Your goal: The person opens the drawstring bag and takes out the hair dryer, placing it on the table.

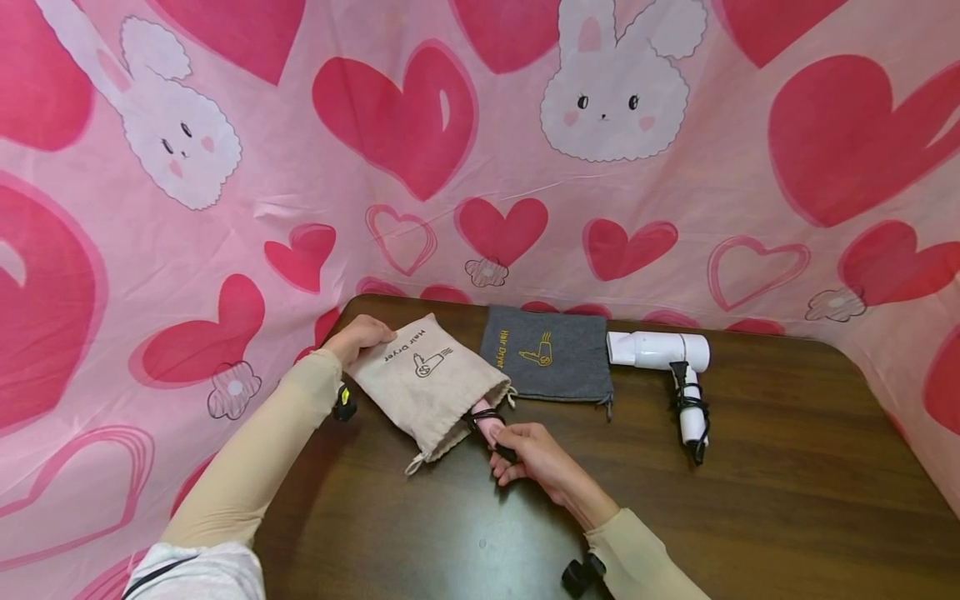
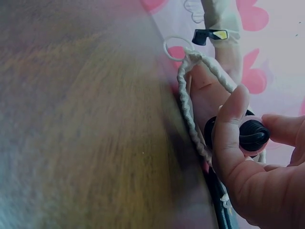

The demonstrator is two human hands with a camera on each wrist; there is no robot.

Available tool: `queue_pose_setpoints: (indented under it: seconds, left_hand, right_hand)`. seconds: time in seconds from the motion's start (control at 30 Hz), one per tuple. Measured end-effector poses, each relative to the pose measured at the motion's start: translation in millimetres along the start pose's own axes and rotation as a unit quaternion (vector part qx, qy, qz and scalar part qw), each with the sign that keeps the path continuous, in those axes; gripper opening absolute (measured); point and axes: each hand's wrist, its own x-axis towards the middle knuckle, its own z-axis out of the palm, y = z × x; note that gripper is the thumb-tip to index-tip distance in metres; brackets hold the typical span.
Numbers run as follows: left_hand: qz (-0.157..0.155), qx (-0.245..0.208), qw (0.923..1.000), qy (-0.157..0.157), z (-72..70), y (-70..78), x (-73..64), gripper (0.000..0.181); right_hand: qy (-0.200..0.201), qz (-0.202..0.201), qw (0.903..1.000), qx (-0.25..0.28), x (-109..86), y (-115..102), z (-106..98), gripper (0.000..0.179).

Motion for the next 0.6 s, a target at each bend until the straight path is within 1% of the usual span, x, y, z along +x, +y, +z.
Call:
queue_pose_setpoints:
  seconds: [0.23, 0.33, 0.6]
  left_hand:
    - [-0.004, 0.001, 1.0, -0.002, 0.7, -1.6, 0.3, 0.022]
    - [-0.007, 0.0, 1.0, 0.001, 1.1, -1.9, -0.3, 0.02]
    - [-0.003, -0.002, 1.0, 0.003, 0.3, -2.7, 1.3, 0.016]
  right_hand:
    - [0.002, 0.002, 1.0, 0.0, -2.4, 0.5, -0.4, 0.029]
    - [0.002, 0.002, 1.0, 0.0, -3.8, 0.2, -0.3, 0.03]
    - [0.002, 0.006, 1.0, -0.004, -6.4, -1.4, -1.1, 0.03]
